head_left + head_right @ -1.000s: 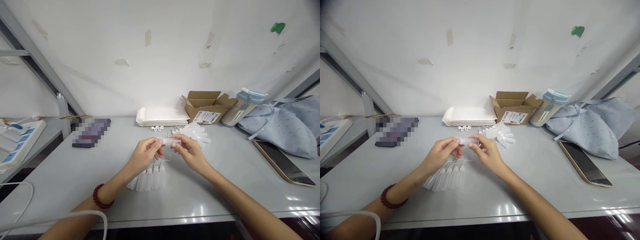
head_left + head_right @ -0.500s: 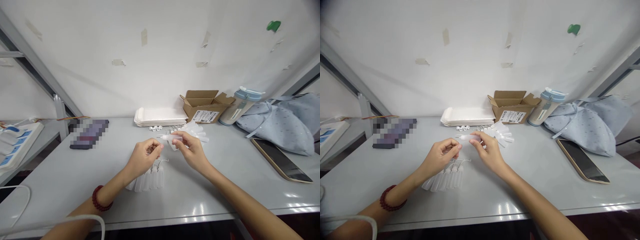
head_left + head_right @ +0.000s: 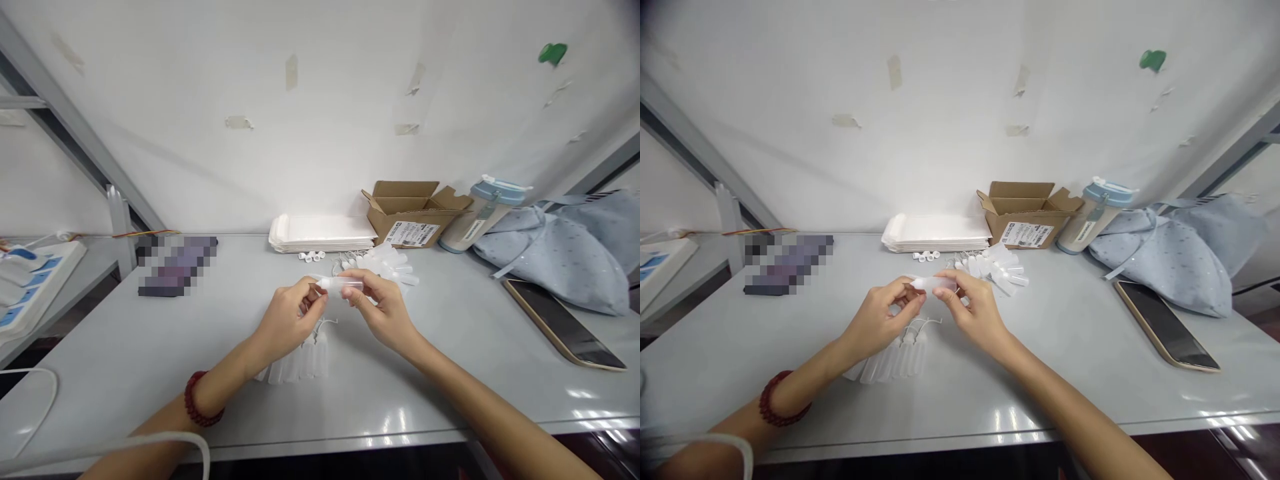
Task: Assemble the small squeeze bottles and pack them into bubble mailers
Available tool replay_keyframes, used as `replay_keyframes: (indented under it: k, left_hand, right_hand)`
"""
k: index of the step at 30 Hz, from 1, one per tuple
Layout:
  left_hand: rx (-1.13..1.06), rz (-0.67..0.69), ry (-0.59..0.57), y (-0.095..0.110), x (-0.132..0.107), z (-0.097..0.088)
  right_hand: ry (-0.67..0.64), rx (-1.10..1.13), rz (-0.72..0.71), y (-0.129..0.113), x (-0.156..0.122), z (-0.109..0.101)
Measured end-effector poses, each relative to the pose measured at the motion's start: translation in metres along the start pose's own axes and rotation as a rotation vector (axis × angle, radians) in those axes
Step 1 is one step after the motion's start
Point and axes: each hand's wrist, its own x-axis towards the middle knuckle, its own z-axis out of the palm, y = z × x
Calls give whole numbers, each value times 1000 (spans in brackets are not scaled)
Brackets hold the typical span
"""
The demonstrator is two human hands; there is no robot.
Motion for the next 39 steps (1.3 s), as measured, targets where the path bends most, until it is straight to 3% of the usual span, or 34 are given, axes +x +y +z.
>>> replay_keyframes:
  k: [5, 12, 18, 21, 26, 32, 36, 39]
  left_hand:
    - [85, 58, -45, 1, -1, 5]
    - [-168, -64, -26, 3, 2, -6]
    - [-219, -77, -106, 5, 3, -12]
    - [-168, -63, -129, 6, 1, -12]
    - [-13, -3, -62, 4, -3, -10]
    - [336, 363, 52, -11, -2, -2]
    - [455, 514, 13, -22, 11, -19]
    - [550, 391, 134, -39, 24, -42]
  right_hand:
    - [-53, 18, -49, -6, -3, 3]
    - [-1, 26, 51, 0, 4, -4]
    - [-95, 36, 49, 0, 5, -8]
    - [-150, 52, 43, -2, 5, -8]
    - [-156, 69, 83, -2, 5, -8]
    - [-199, 182, 259, 3, 5, -4]
    - [-164, 193, 295, 4, 8, -6]
    - [14, 169, 244, 3, 13, -18]
